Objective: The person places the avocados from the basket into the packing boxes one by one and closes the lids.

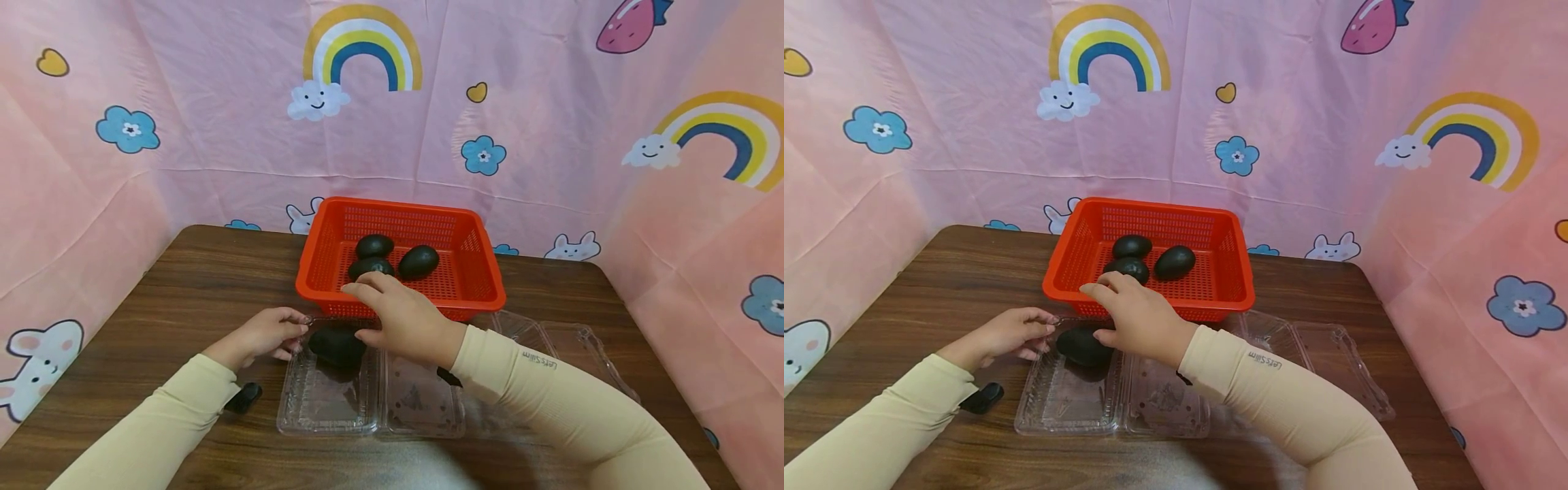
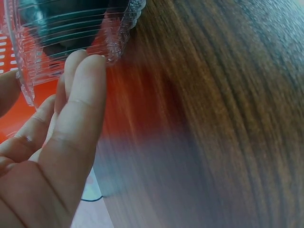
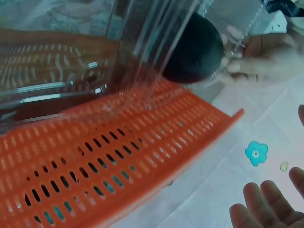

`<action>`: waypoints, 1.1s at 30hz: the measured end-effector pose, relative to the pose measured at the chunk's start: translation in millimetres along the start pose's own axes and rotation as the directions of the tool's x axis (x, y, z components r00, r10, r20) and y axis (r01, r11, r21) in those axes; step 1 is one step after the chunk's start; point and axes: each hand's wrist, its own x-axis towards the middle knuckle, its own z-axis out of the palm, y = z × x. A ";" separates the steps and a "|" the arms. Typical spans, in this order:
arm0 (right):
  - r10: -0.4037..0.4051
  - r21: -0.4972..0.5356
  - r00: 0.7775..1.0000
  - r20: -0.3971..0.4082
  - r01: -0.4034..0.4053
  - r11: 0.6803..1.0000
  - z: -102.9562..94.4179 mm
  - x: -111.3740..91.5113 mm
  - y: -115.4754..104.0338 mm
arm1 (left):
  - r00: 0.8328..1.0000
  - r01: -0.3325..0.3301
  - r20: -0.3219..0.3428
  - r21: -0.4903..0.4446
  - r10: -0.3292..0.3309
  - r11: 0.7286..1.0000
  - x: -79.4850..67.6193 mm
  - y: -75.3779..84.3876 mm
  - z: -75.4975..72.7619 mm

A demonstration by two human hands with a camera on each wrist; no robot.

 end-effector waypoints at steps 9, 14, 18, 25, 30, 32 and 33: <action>0.059 -0.023 0.997 -0.044 -0.060 0.998 -15.0 4.3 6.1 | 1.000 0.001 0.000 0.002 -0.001 1.000 0.3 1.8 0.1; 0.063 -0.030 0.997 -0.050 -0.064 0.997 -22.2 8.5 11.2 | 1.000 -0.001 -0.001 0.004 0.001 1.000 0.2 2.1 -0.2; 0.059 -0.017 0.996 -0.061 -0.061 0.998 -25.8 12.0 18.6 | 1.000 0.000 0.004 0.005 0.000 1.000 -0.2 2.4 0.1; 0.077 0.033 0.995 -0.058 -0.075 0.997 -28.4 17.2 32.3 | 1.000 0.001 0.014 0.014 -0.001 1.000 0.4 -0.3 -0.5; 0.065 0.055 0.994 -0.084 -0.060 0.997 -30.4 21.2 42.9 | 1.000 -0.001 0.008 0.013 0.001 1.000 -0.3 1.0 0.1; 0.075 0.059 0.994 -0.081 -0.070 0.996 -32.0 22.7 47.1 | 1.000 -0.002 0.006 0.012 0.001 1.000 -0.1 1.2 0.2; 0.084 0.059 0.993 -0.078 -0.079 0.995 -32.9 23.5 49.4 | 1.000 -0.001 0.006 0.010 0.001 1.000 0.1 1.2 0.2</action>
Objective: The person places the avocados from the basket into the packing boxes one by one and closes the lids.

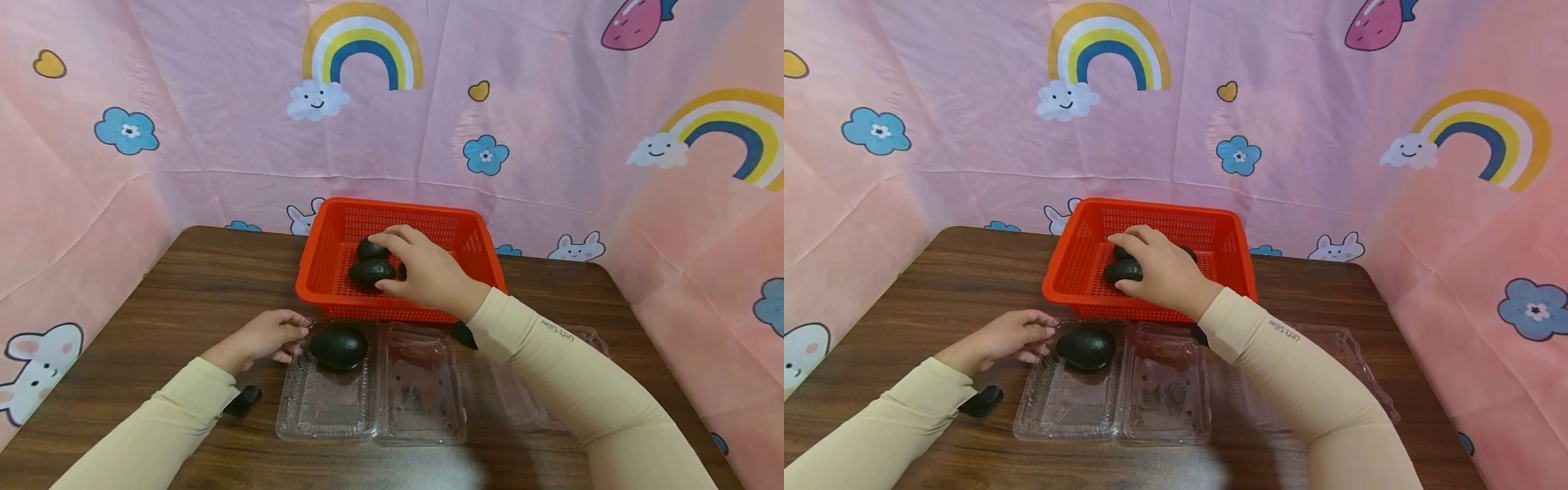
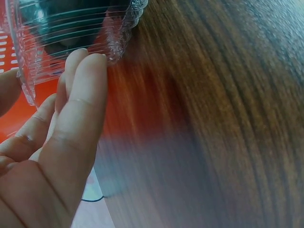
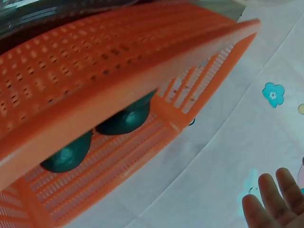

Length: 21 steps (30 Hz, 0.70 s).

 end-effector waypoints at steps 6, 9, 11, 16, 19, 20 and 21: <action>0.065 0.011 0.998 0.019 -0.066 0.998 -5.5 7.2 13.3 | 1.000 0.006 -0.003 -0.004 -0.006 1.000 0.3 0.3 -0.2; 0.104 0.015 0.994 0.035 -0.104 0.994 -7.9 9.7 19.0 | 1.000 0.010 -0.004 -0.005 -0.010 1.000 0.4 0.3 -0.1; 0.130 0.016 0.990 0.048 -0.131 0.991 -8.8 11.4 22.5 | 1.000 0.010 -0.004 -0.008 -0.010 1.000 0.7 0.1 0.0; 0.169 0.013 0.983 0.078 -0.170 0.985 -9.7 15.4 32.6 | 1.000 0.004 0.000 -0.013 -0.004 1.000 1.5 -0.4 0.0; 0.182 0.014 0.980 0.085 -0.183 0.983 -9.6 17.9 39.8 | 1.000 0.003 0.000 -0.013 -0.003 1.000 1.5 -0.4 -0.5; 0.184 0.015 0.979 0.086 -0.186 0.983 -9.5 18.9 42.2 | 1.000 0.004 -0.001 -0.012 -0.004 1.000 1.4 -0.2 -0.5; 0.186 0.015 0.979 0.088 -0.188 0.982 -9.4 19.7 44.7 | 1.000 0.003 0.000 -0.010 -0.003 1.000 1.2 0.0 -0.8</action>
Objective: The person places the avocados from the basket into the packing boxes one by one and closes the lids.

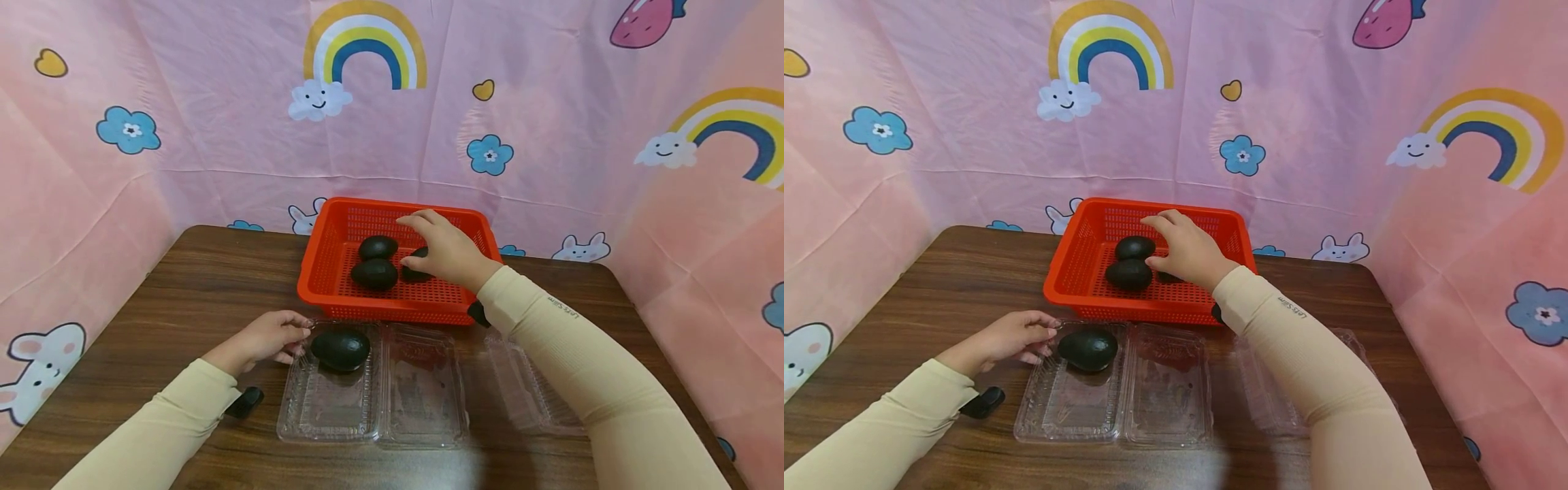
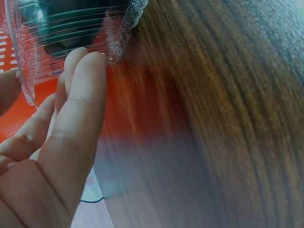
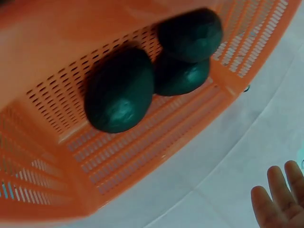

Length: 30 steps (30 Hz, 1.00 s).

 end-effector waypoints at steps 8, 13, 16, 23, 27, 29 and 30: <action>0.026 0.000 0.999 0.029 -0.026 1.000 -1.0 8.1 12.1 | 1.000 0.000 0.002 -0.005 0.000 1.000 -1.2 0.4 0.6; 0.027 -0.007 0.999 0.025 -0.027 1.000 0.7 15.8 18.8 | 1.000 0.001 -0.001 -0.017 -0.001 1.000 0.0 -0.5 0.7; 0.028 -0.010 0.999 0.027 -0.028 1.000 2.4 20.3 23.0 | 1.000 0.002 0.000 -0.022 -0.002 1.000 0.1 -0.8 0.5; 0.062 0.001 0.998 0.016 -0.062 0.998 7.4 29.3 34.6 | 1.000 -0.002 0.000 -0.027 0.002 1.000 -0.5 -1.1 0.4; 0.079 0.010 0.997 0.023 -0.080 0.997 9.1 33.8 39.5 | 1.000 0.004 -0.004 -0.028 -0.004 1.000 -0.7 -1.2 0.6; 0.085 0.010 0.996 0.028 -0.086 0.996 10.0 36.2 41.3 | 1.000 0.004 -0.004 -0.030 -0.004 1.000 -0.8 -1.4 0.6; 0.089 0.011 0.996 0.030 -0.089 0.996 10.7 37.3 42.1 | 1.000 0.004 -0.003 -0.030 -0.004 1.000 -0.8 -1.5 0.6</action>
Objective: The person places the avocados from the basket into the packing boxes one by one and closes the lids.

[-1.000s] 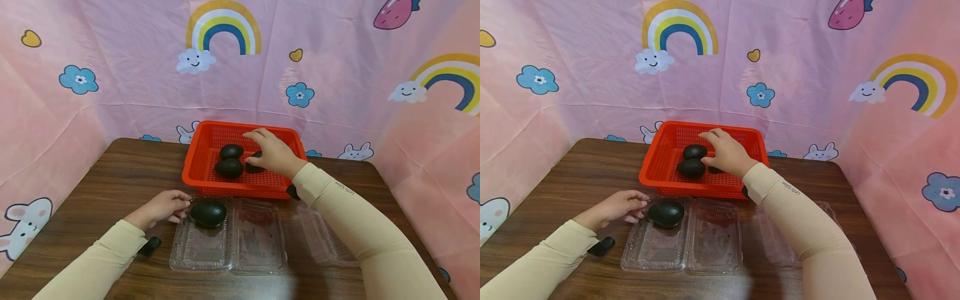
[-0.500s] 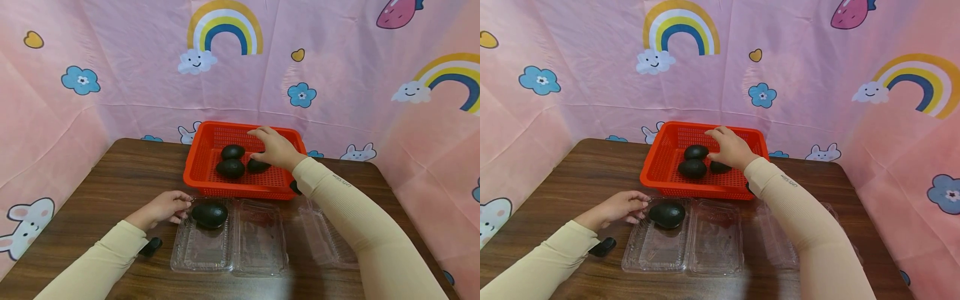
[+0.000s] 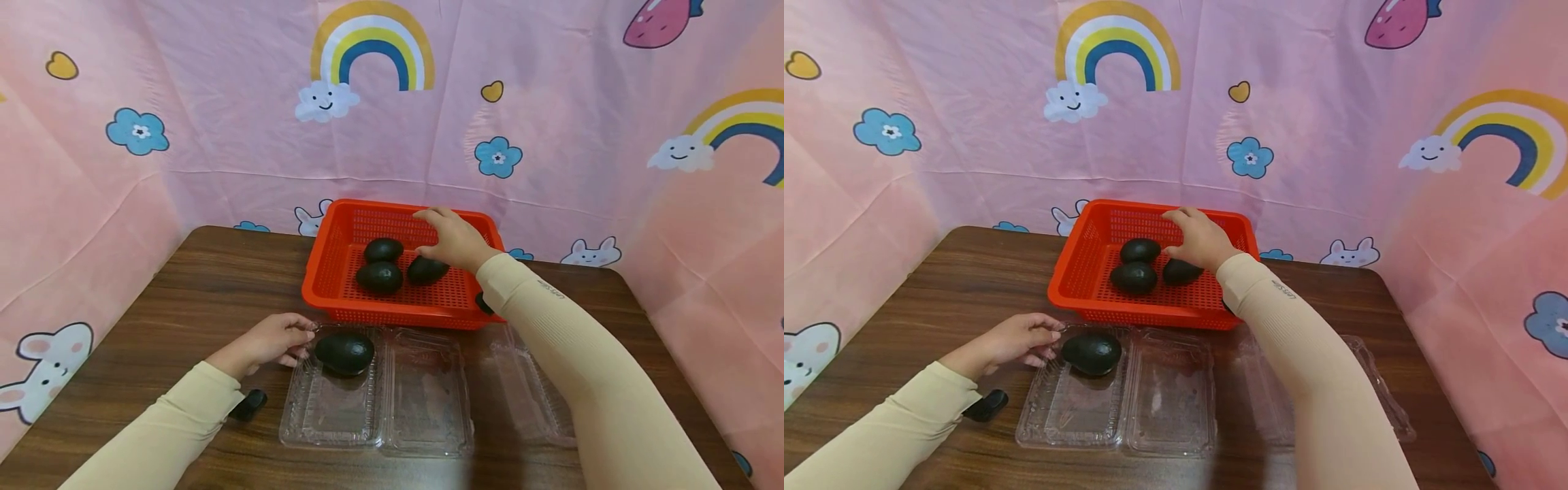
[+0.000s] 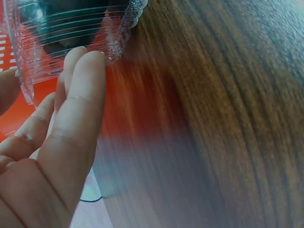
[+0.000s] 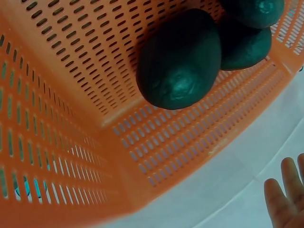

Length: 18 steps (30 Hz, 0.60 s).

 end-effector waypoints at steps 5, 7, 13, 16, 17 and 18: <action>0.005 0.003 1.000 0.010 -0.005 1.000 3.6 6.1 3.6 | 1.000 0.000 0.004 -0.012 0.000 1.000 0.8 0.1 -0.2; 0.006 0.000 1.000 0.010 -0.006 1.000 4.2 8.5 4.5 | 1.000 0.003 0.004 -0.017 -0.003 1.000 0.9 0.7 -0.4; 0.017 -0.001 1.000 0.022 -0.017 1.000 5.2 13.3 7.1 | 1.000 0.006 0.002 -0.016 -0.006 1.000 -0.5 2.6 -0.9; 0.021 -0.006 0.999 0.029 -0.021 1.000 6.7 15.3 10.4 | 1.000 0.008 0.003 -0.022 -0.008 1.000 -0.6 3.2 -0.7; 0.022 -0.006 0.999 0.031 -0.022 1.000 7.2 15.9 11.8 | 1.000 0.010 0.003 -0.025 -0.010 1.000 -0.6 3.5 -0.5; 0.024 -0.006 0.999 0.034 -0.024 1.000 7.7 16.8 13.3 | 1.000 0.012 0.001 -0.029 -0.012 1.000 -0.6 3.8 -0.3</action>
